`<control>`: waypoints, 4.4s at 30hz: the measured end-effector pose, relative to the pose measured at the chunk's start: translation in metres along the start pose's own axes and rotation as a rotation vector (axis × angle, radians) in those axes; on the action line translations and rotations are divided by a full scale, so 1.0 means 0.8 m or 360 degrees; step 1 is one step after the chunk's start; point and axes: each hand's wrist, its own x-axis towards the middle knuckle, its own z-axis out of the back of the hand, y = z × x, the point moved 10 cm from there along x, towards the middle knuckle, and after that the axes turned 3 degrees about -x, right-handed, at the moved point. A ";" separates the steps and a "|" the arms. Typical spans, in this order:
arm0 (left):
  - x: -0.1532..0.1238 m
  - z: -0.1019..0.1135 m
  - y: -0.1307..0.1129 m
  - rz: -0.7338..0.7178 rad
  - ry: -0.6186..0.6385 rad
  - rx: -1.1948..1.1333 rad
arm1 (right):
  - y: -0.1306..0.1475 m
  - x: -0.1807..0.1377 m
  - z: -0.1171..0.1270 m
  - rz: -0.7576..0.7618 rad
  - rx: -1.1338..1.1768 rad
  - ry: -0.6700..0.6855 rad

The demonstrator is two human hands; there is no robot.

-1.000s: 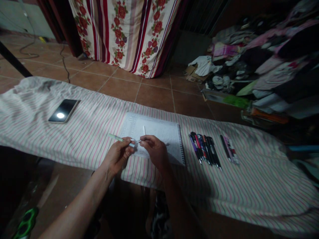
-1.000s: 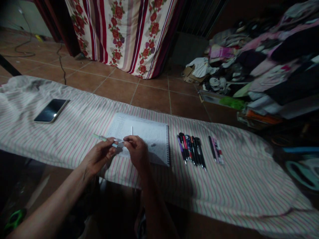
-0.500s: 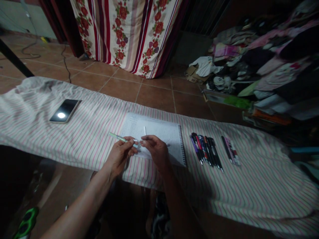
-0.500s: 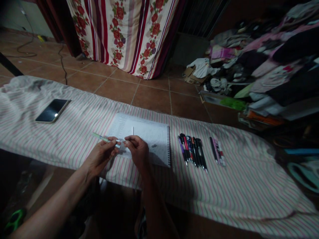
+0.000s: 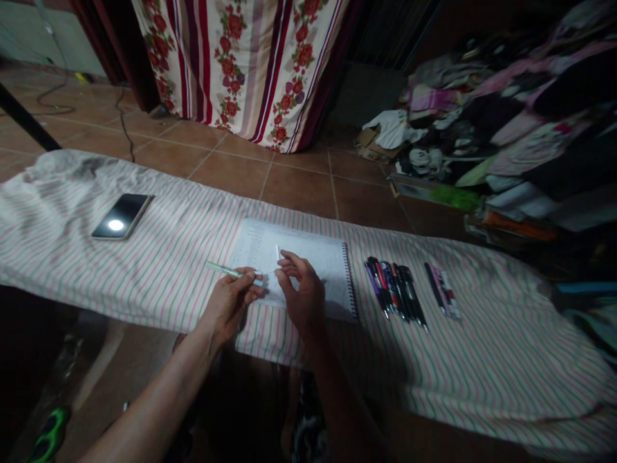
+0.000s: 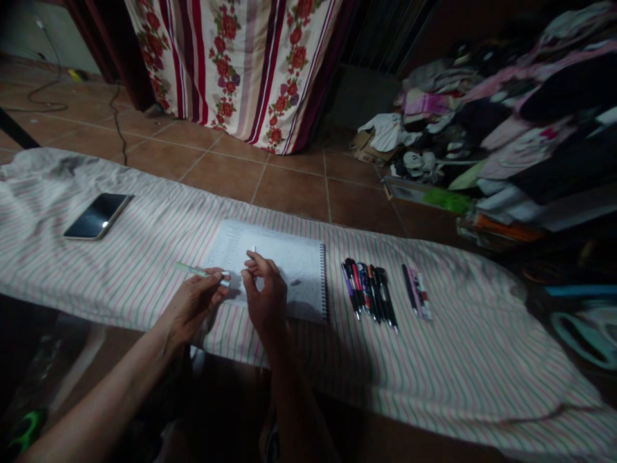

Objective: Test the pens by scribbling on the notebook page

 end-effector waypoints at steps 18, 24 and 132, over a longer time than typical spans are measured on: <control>0.001 -0.007 0.014 0.0092 0.0038 -0.0117 | -0.015 -0.006 -0.001 -0.0167 0.0054 -0.0028; 0.003 -0.005 0.018 0.0128 0.0035 -0.0194 | -0.012 -0.006 -0.004 -0.0172 0.0033 0.0005; 0.008 0.015 0.014 0.0261 -0.0018 -0.0406 | -0.079 -0.022 -0.058 -0.1112 0.1049 0.0348</control>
